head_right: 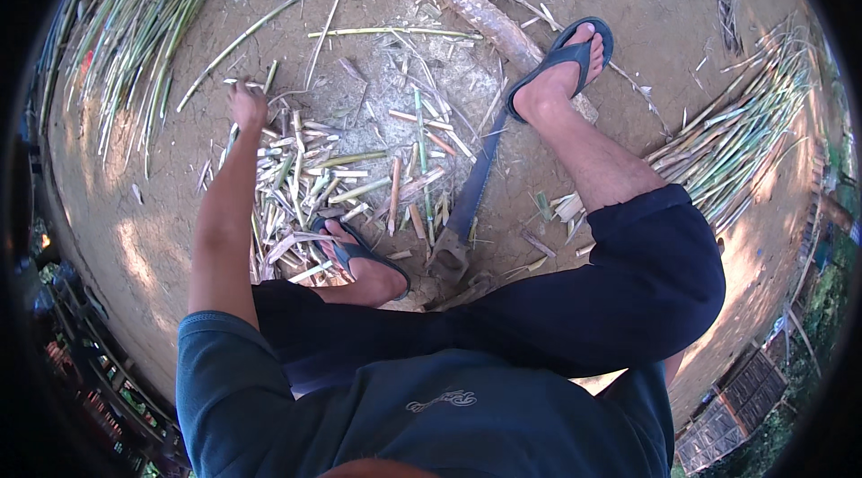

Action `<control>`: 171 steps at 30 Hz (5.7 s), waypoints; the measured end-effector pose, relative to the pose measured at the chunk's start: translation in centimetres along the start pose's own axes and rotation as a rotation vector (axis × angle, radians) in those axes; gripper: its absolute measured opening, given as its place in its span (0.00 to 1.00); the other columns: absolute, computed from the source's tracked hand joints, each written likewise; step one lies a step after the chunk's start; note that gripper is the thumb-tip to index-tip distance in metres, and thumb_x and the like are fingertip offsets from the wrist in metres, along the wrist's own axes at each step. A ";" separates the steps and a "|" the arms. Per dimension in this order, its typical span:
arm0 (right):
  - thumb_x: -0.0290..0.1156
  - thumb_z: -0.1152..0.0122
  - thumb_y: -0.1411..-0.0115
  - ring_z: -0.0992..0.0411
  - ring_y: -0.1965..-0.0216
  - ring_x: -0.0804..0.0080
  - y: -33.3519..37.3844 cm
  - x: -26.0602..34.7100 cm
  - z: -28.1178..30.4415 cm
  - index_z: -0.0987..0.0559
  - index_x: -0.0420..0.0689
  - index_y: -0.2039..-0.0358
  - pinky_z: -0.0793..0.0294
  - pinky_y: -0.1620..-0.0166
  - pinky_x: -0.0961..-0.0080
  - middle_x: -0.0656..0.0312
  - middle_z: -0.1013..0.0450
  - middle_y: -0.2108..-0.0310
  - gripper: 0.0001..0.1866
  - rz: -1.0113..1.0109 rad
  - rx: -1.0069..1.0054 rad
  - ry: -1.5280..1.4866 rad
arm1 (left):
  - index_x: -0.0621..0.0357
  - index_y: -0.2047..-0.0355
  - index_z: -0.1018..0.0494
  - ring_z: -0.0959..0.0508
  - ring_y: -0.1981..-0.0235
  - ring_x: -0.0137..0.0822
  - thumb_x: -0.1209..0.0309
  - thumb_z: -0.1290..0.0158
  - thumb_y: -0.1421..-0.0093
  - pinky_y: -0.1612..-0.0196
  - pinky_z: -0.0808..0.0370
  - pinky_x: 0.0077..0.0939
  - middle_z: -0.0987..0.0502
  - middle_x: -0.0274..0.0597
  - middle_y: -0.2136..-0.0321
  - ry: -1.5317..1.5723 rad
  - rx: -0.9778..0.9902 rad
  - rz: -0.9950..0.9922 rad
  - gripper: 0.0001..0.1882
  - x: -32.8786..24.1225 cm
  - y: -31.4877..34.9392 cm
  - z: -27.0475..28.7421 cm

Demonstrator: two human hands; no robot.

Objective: The person sits cross-legged on the ground and uses a large knife to chop long sugarcane stalks into smaller pieces. They repeatedly pick up stalks, position them on a wooden block, and strike them with the knife to create a pile of cut segments.

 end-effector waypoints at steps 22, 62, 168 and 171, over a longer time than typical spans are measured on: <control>0.27 0.41 0.35 0.29 0.51 0.72 37.5 29.3 0.2 0.24 0.36 0.53 0.32 0.45 0.74 0.59 0.26 0.55 0.13 1.097 0.293 0.008 | 0.45 0.56 0.23 0.18 0.69 0.49 0.52 0.46 0.39 0.65 0.22 0.45 0.18 0.45 0.72 -0.188 0.186 -0.519 0.17 -15.4 -6.6 9.9; 0.48 0.36 0.48 0.22 0.67 0.51 62.3 3.6 -18.7 0.22 0.40 0.66 0.25 0.61 0.55 0.48 0.21 0.70 0.22 1.131 1.033 0.620 | 0.55 0.53 0.23 0.20 0.57 0.53 0.51 0.44 0.44 0.51 0.26 0.42 0.20 0.55 0.60 0.153 0.814 -0.258 0.25 -7.3 23.3 -1.6; 0.29 0.40 0.44 0.35 0.81 0.82 65.0 13.6 -20.3 0.22 0.36 0.74 0.34 0.75 0.75 0.64 0.30 0.84 0.08 0.870 1.515 -0.001 | 0.65 0.58 0.20 0.19 0.54 0.51 0.73 0.49 0.47 0.51 0.23 0.39 0.20 0.59 0.57 0.068 0.772 0.219 0.17 -11.0 24.3 6.1; 0.25 0.41 0.44 0.33 0.77 0.83 61.3 12.1 -13.6 0.19 0.37 0.64 0.33 0.73 0.79 0.69 0.28 0.79 0.08 0.812 1.505 -0.134 | 0.66 0.58 0.21 0.19 0.54 0.52 0.71 0.49 0.46 0.50 0.23 0.40 0.20 0.59 0.57 0.076 0.707 0.242 0.17 -9.9 25.8 5.7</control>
Point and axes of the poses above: each hand's wrist, its own y-axis away from the middle knuckle, its own z-axis out of the back of the hand, x = y × z, the point moved 9 cm from there along -y, towards the middle knuckle
